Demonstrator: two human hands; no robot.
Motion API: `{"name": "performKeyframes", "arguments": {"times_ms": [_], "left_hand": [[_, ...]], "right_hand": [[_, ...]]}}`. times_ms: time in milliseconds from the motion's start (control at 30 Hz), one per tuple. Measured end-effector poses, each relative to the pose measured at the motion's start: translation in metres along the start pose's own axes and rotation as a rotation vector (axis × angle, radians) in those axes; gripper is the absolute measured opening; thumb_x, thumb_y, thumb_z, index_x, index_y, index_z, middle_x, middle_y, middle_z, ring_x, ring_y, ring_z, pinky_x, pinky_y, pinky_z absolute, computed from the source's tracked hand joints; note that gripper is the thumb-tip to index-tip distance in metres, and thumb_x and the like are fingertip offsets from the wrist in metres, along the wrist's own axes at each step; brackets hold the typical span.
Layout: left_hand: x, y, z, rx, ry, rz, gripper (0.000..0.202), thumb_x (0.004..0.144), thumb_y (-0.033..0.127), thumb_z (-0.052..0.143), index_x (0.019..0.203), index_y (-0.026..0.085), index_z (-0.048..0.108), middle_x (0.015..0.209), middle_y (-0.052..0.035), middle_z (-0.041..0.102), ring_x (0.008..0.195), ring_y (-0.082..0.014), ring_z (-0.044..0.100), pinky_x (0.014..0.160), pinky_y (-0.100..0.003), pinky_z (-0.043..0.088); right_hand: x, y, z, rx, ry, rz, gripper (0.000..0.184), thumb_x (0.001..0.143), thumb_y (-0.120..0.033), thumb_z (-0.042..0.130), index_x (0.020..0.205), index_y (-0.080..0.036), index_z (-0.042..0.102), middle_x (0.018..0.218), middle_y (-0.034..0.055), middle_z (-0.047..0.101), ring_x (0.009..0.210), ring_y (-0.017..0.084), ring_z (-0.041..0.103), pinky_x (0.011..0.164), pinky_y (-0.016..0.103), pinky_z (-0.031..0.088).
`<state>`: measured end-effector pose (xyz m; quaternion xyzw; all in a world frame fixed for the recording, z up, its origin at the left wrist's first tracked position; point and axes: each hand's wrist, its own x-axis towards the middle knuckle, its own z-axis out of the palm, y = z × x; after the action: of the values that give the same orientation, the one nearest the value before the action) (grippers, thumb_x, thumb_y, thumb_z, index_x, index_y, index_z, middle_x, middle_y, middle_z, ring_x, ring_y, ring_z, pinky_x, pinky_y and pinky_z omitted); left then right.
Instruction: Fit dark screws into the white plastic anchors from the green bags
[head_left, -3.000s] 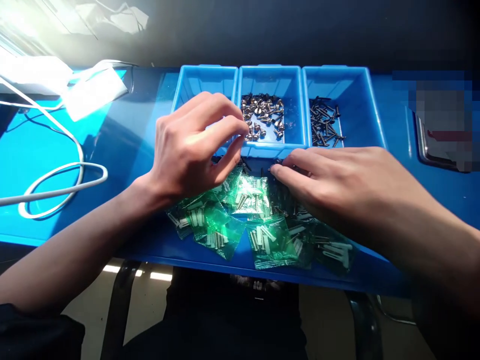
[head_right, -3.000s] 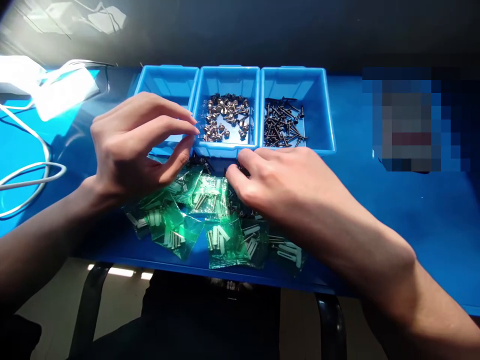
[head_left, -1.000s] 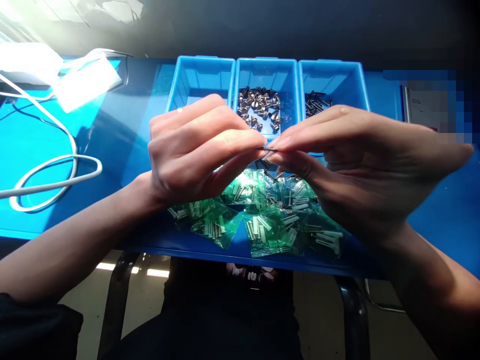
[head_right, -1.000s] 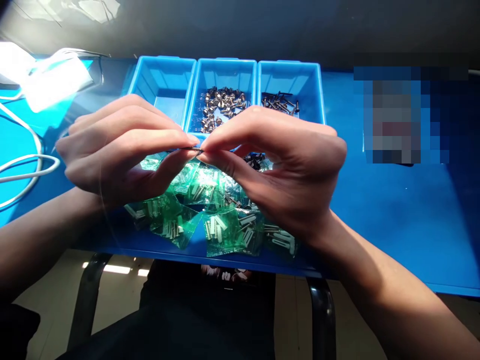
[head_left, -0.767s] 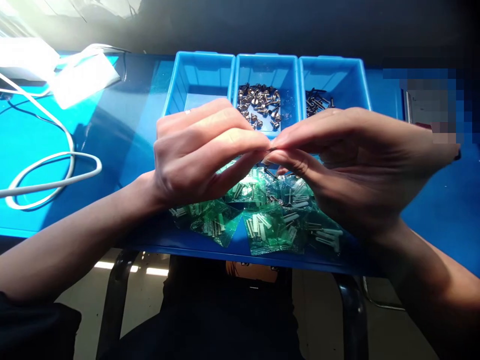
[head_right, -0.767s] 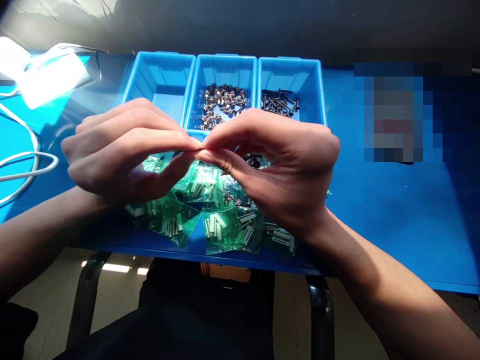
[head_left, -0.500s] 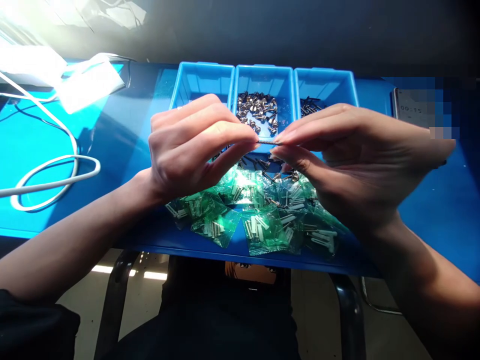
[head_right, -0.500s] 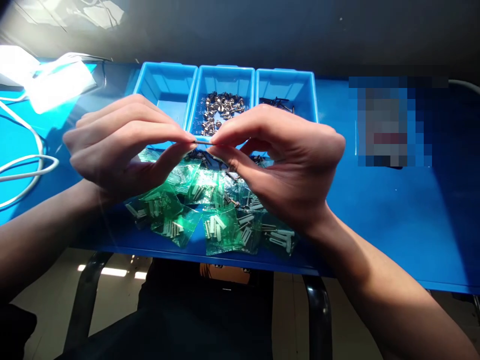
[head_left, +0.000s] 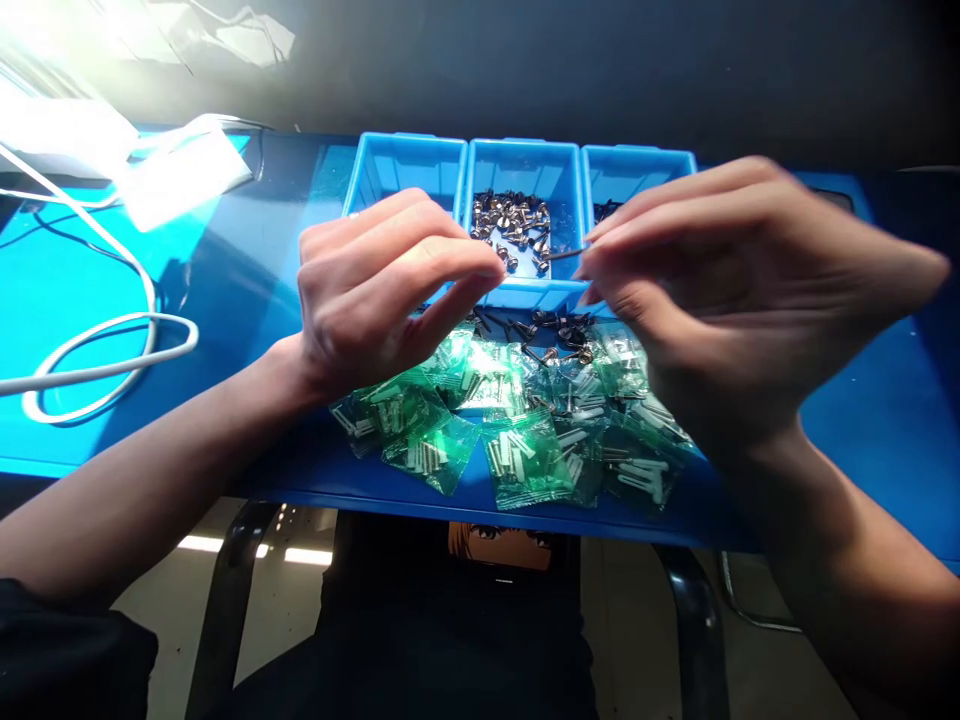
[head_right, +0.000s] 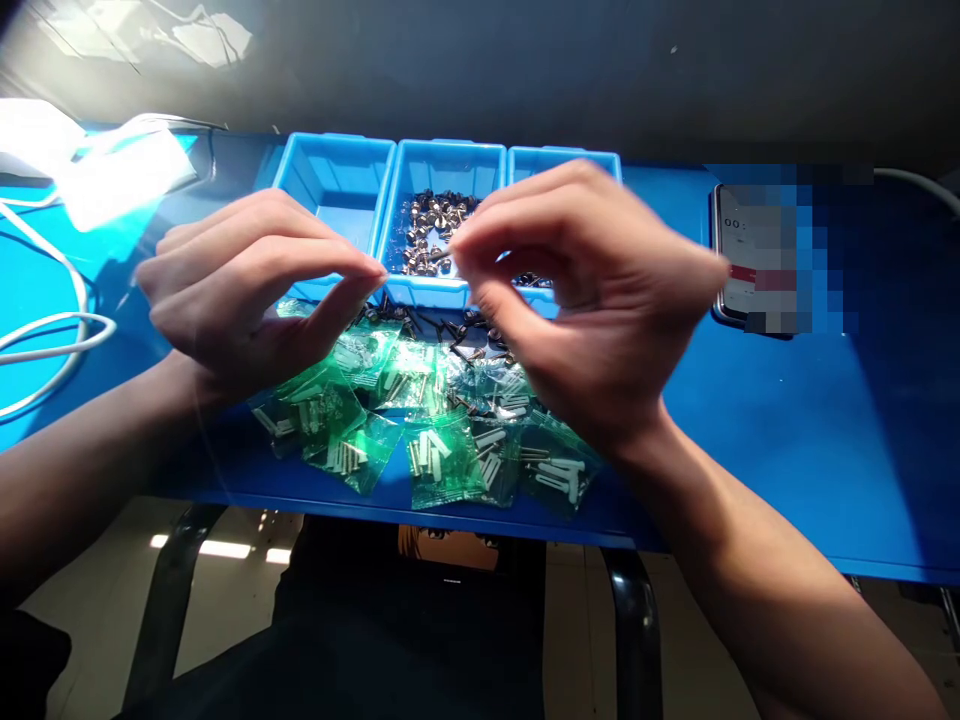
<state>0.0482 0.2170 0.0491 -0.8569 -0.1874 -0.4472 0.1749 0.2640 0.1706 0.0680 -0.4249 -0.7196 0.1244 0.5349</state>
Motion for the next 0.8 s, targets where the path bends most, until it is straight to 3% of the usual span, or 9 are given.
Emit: {"name": "performKeyframes", "arguments": {"times_ms": [100,233,367,467,600,800], "left_hand": [[-0.001,-0.004,-0.001,0.018,0.007,0.027,0.016,0.078,0.015,0.068,0.093,0.011,0.064,0.079,-0.005,0.07,0.068,-0.0131,0.063,0.057,-0.025,0.049],[-0.001,-0.006,-0.002,0.044,-0.019,0.035,0.015,0.077,0.015,0.069,0.091,0.013,0.064,0.077,-0.0033,0.069,0.066,-0.0125,0.062,0.055,-0.024,0.048],[-0.002,-0.005,-0.002,0.029,-0.034,0.036,0.012,0.079,0.018,0.066,0.09,0.014,0.063,0.076,-0.0025,0.069,0.065,-0.0125,0.063,0.055,-0.025,0.048],[-0.002,-0.004,-0.003,0.012,-0.043,0.01,0.013,0.079,0.02,0.066,0.091,0.015,0.062,0.077,-0.0022,0.069,0.067,-0.0121,0.063,0.057,-0.025,0.05],[-0.001,-0.004,-0.003,0.022,-0.024,0.002,0.012,0.078,0.019,0.066,0.088,0.012,0.063,0.073,-0.0039,0.068,0.065,-0.0128,0.062,0.058,-0.026,0.049],[-0.002,-0.006,-0.002,0.002,-0.046,0.005,0.015,0.076,0.018,0.066,0.089,0.017,0.061,0.072,0.0018,0.069,0.063,-0.0106,0.062,0.057,-0.024,0.051]], "right_hand": [[0.012,0.014,-0.013,-0.197,0.074,-0.078,0.014,0.087,-0.017,0.06,0.097,-0.017,0.07,0.101,0.0114,0.066,0.089,0.024,0.065,0.075,0.039,0.055],[0.021,0.033,-0.025,-0.401,0.002,-0.16,0.018,0.087,-0.02,0.06,0.102,-0.018,0.07,0.108,0.0133,0.066,0.101,0.028,0.061,0.076,0.039,0.054],[0.013,0.029,-0.022,-0.452,-0.279,-0.469,0.03,0.081,-0.018,0.067,0.11,-0.024,0.067,0.099,0.007,0.069,0.084,0.022,0.063,0.069,0.036,0.051],[0.002,0.02,-0.015,-0.503,-0.531,-0.628,0.021,0.085,-0.017,0.062,0.105,-0.02,0.067,0.096,0.0058,0.07,0.081,0.021,0.064,0.063,0.034,0.05],[-0.004,0.013,-0.005,-0.789,-0.739,-0.617,0.025,0.091,-0.01,0.046,0.107,-0.014,0.066,0.109,0.0101,0.068,0.092,0.024,0.064,0.067,0.036,0.052],[-0.005,0.015,0.003,-0.845,-0.795,-0.564,0.027,0.092,-0.01,0.044,0.105,-0.015,0.067,0.1,0.0087,0.069,0.085,0.023,0.064,0.065,0.035,0.052]]}}
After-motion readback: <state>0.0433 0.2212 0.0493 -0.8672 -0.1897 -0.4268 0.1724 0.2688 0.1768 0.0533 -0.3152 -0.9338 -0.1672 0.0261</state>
